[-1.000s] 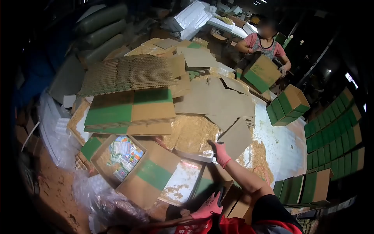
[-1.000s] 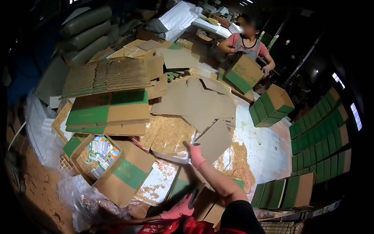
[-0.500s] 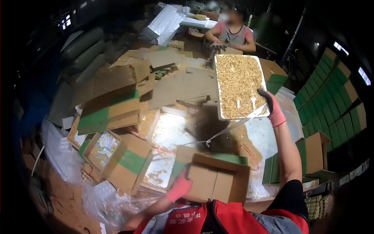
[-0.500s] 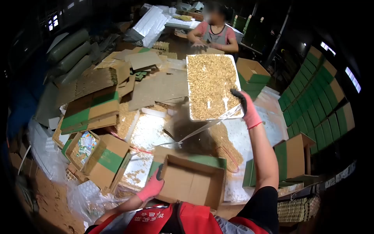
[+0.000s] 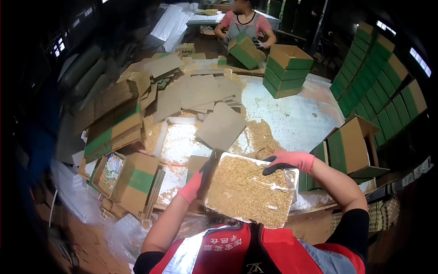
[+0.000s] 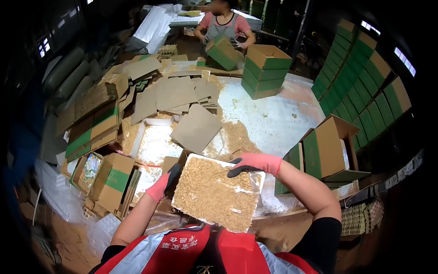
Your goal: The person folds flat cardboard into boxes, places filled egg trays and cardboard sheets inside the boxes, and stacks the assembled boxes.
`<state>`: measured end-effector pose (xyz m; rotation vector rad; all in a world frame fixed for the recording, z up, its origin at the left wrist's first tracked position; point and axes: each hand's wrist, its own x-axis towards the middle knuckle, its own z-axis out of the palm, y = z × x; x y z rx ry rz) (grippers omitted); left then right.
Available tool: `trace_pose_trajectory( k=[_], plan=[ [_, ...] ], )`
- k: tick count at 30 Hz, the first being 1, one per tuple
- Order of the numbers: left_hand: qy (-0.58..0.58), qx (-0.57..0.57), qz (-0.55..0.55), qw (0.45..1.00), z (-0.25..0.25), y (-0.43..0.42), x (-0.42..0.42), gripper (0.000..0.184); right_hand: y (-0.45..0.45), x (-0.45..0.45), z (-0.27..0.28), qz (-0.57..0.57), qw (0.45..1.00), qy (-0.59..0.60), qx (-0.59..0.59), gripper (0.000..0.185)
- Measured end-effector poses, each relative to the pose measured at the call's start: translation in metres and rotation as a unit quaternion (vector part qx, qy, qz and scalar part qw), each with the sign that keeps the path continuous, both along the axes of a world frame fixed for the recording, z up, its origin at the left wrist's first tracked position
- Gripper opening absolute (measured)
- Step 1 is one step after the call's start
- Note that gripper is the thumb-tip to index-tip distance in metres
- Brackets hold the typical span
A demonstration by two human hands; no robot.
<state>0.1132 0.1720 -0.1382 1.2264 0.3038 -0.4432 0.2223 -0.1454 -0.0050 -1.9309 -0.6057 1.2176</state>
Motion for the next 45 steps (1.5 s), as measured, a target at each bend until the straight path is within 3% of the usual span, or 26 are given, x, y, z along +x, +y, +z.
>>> trace_pose_trajectory(
  k=[2, 3, 8, 9, 10, 12, 13, 14, 16, 17, 18, 20, 21, 24, 25, 26, 28, 30, 32, 33, 34, 36, 38, 42, 44, 45],
  plan=[
    [-0.045, -0.047, -0.014, 0.998, 0.012, -0.003, -0.009, 0.054, 0.002, 0.026, -0.057, 0.060, 0.997, -0.012, 0.055, 0.047],
    [-0.033, -0.126, -0.011, 0.991, 0.007, 0.005, -0.013, 0.052, 0.014, 0.021, -0.048, 0.057, 0.996, -0.056, 0.026, 0.047],
    [-0.084, 0.068, -0.007, 0.994, 0.022, 0.037, -0.021, 0.055, 0.081, -0.001, -0.051, 0.045, 0.966, -0.245, -0.061, 0.040],
    [-0.083, 0.095, -0.011, 0.992, 0.020, 0.045, -0.019, 0.055, 0.085, -0.007, -0.082, 0.122, 0.870, -0.476, -0.041, 0.026],
    [-0.082, 0.124, -0.016, 0.989, 0.017, 0.054, -0.017, 0.054, 0.095, -0.017, -0.102, 0.160, 0.780, -0.598, -0.095, 0.015],
    [-0.102, 0.144, -0.014, 0.984, -0.029, 0.065, -0.008, 0.055, 0.112, -0.039, -0.091, 0.174, 0.683, -0.698, -0.127, 0.017],
    [-0.128, 0.203, -0.013, 0.971, -0.039, 0.062, -0.008, 0.054, 0.118, -0.047, -0.089, 0.132, 0.751, -0.632, -0.136, 0.023],
    [-0.155, 0.264, -0.014, 0.952, -0.045, 0.060, -0.007, 0.052, 0.124, -0.058, -0.081, 0.075, 0.845, -0.523, -0.076, 0.048],
    [-0.178, 0.287, -0.072, 0.938, -0.052, 0.076, 0.005, 0.050, 0.126, -0.066, -0.132, 0.093, 0.921, -0.376, -0.045, 0.051],
    [-0.190, 0.299, -0.101, 0.930, -0.052, 0.085, 0.012, 0.049, 0.126, -0.069, -0.144, 0.103, 0.921, -0.372, -0.055, 0.052],
    [-0.146, 0.226, -0.089, 0.959, -0.034, 0.094, 0.027, 0.047, 0.130, -0.070, -0.146, 0.113, 0.920, -0.369, -0.063, 0.052],
    [-0.198, 0.227, -0.021, 0.953, -0.041, 0.108, 0.075, 0.046, 0.129, -0.072, -0.139, 0.071, 0.944, -0.315, -0.066, 0.040],
    [-0.203, 0.322, 0.010, 0.925, -0.060, 0.109, 0.109, 0.052, 0.124, -0.076, -0.126, 0.012, 0.930, -0.365, -0.035, 0.038],
    [-0.158, 0.585, 0.046, 0.794, -0.099, 0.094, 0.192, 0.081, 0.080, -0.090, -0.056, -0.215, 0.873, -0.437, 0.009, 0.034],
    [-0.112, 0.611, 0.016, 0.783, -0.103, 0.090, 0.209, 0.089, 0.064, -0.103, -0.022, -0.336, 0.854, -0.397, -0.004, 0.032],
    [-0.069, 0.634, -0.014, 0.770, -0.108, 0.083, 0.225, 0.096, 0.032, -0.115, -0.005, -0.361, 0.795, -0.484, -0.051, 0.037],
    [-0.076, 0.605, -0.012, 0.792, -0.145, 0.073, 0.250, 0.090, -0.038, -0.153, 0.014, -0.438, 0.657, -0.582, -0.193, 0.038],
    [-0.140, 0.535, 0.013, 0.833, -0.181, 0.072, 0.275, 0.080, -0.129, -0.196, 0.004, -0.463, 0.535, -0.596, -0.380, 0.044],
    [-0.219, 0.486, 0.044, 0.845, -0.136, 0.062, 0.272, 0.060, -0.166, -0.236, 0.001, -0.312, 0.504, -0.590, -0.549, 0.051],
    [-0.277, 0.533, 0.057, 0.798, -0.115, 0.059, 0.273, 0.051, -0.155, -0.241, 0.009, -0.295, 0.514, -0.510, -0.624, 0.056],
    [-0.331, 0.578, 0.069, 0.742, -0.094, 0.058, 0.271, 0.042, -0.143, -0.239, 0.013, -0.320, 0.549, -0.505, -0.583, 0.055],
    [-0.324, 0.675, -0.045, 0.662, -0.035, 0.062, 0.264, 0.034, -0.120, -0.223, 0.022, -0.366, 0.617, -0.495, -0.490, 0.055],
    [-0.418, 0.699, -0.018, 0.580, 0.018, 0.065, 0.238, 0.028, -0.072, -0.194, 0.038, -0.409, 0.679, -0.490, -0.362, 0.052],
    [-0.590, 0.678, 0.039, 0.437, 0.104, 0.058, 0.127, 0.024, -0.034, -0.160, 0.035, -0.331, 0.704, -0.577, -0.248, 0.047],
    [-0.598, 0.608, -0.183, 0.489, 0.106, 0.046, 0.048, 0.028, -0.024, -0.144, 0.039, -0.323, 0.693, -0.612, -0.204, 0.045],
    [-0.608, 0.590, -0.296, 0.442, 0.091, 0.040, 0.015, 0.024, -0.020, -0.136, 0.042, -0.320, 0.692, -0.622, -0.179, 0.045]
  ],
)
